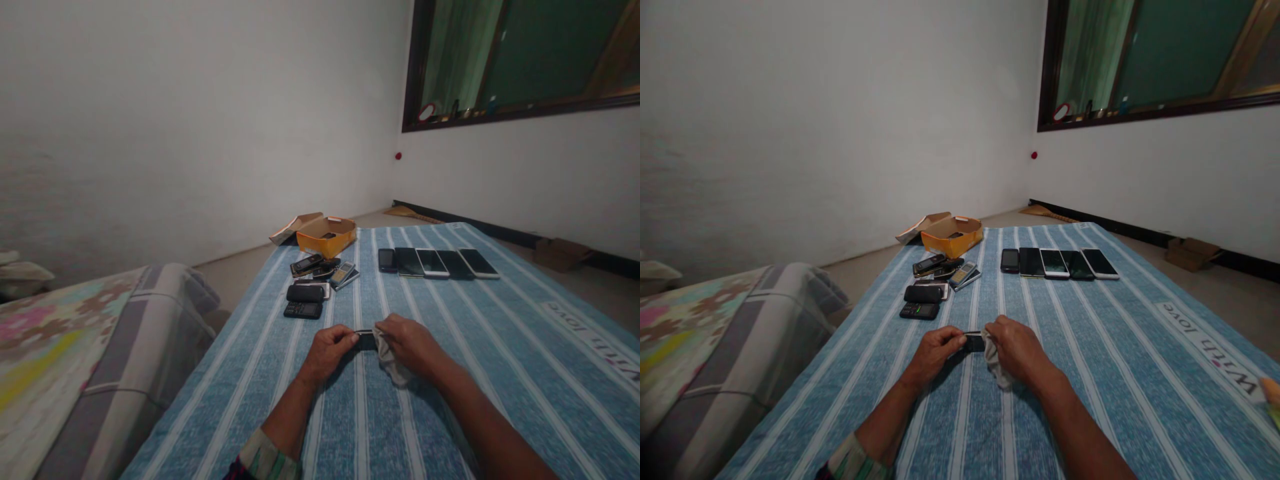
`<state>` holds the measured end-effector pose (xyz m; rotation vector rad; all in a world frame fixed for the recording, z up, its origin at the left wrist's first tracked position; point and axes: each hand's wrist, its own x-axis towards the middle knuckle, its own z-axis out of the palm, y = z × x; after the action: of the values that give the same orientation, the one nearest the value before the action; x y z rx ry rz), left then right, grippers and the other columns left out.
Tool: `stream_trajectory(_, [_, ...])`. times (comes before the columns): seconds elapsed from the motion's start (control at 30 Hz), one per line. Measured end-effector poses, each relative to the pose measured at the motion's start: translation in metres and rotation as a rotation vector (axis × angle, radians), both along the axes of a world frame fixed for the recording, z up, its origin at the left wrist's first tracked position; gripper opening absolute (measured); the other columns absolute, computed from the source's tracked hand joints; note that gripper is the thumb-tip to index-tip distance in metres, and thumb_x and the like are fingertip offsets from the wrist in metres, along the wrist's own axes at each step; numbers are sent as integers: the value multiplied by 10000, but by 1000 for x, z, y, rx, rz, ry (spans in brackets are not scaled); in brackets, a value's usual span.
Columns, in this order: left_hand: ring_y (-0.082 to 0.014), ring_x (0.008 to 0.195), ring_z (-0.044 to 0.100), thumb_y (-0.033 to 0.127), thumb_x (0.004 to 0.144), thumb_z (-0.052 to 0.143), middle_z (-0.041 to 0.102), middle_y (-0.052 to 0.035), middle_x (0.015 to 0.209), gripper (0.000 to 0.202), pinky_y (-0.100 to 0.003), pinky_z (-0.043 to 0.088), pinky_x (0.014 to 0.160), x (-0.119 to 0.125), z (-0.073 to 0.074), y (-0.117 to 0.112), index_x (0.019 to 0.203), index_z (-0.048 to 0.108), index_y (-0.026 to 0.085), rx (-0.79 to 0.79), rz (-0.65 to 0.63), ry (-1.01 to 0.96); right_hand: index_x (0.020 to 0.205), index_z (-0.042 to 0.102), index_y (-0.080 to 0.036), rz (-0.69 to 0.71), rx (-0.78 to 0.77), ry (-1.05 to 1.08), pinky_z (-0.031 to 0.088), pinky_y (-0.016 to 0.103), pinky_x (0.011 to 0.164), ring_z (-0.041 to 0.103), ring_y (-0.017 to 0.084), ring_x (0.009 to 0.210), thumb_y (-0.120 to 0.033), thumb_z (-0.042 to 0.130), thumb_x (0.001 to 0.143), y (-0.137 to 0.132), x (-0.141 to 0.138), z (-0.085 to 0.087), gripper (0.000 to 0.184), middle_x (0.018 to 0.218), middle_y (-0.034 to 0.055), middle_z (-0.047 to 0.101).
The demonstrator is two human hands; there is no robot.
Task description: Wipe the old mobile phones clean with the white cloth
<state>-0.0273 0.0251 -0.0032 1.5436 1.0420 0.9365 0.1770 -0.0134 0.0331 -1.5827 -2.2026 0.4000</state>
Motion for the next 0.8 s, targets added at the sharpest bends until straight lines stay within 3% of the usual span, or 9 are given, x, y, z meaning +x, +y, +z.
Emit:
stream_trajectory(0.2, [-130, 632, 517, 393, 733, 699, 613, -2, 636, 259, -265, 395, 639, 2, 5, -1, 709, 711, 135, 33, -17, -10, 980, 624, -197, 64, 67, -55, 399, 243, 753, 589, 161, 872, -240, 418, 963, -3, -16, -3, 212, 946, 51, 619])
stream_trajectory(0.37, [-148, 685, 556, 377, 734, 697, 656, -16, 694, 239, -274, 421, 688, 2, 3, 0, 757, 736, 142, 45, -62, -55, 1092, 596, -195, 52, 119, -71, 402, 239, 730, 595, 163, 916, -120, 422, 931, -5, -35, -10, 249, 1028, 65, 621])
stream_trajectory(0.5, [-165, 723, 580, 358, 727, 700, 680, -28, 725, 229, -286, 433, 721, 1, -1, 2, 784, 748, 142, 48, -72, -69, 1079, 598, -197, 43, 147, -54, 398, 237, 731, 599, 166, 948, -99, 473, 906, -6, -44, -9, 235, 1035, 66, 633])
stream_trajectory(0.8, [-137, 618, 509, 405, 714, 707, 616, -13, 625, 268, -265, 382, 599, 3, 5, -1, 692, 707, 138, 18, -15, -25, 959, 647, -193, -74, 73, -203, 385, 258, 674, 617, 171, 844, -128, 474, 913, -6, -33, 1, 190, 957, 64, 650])
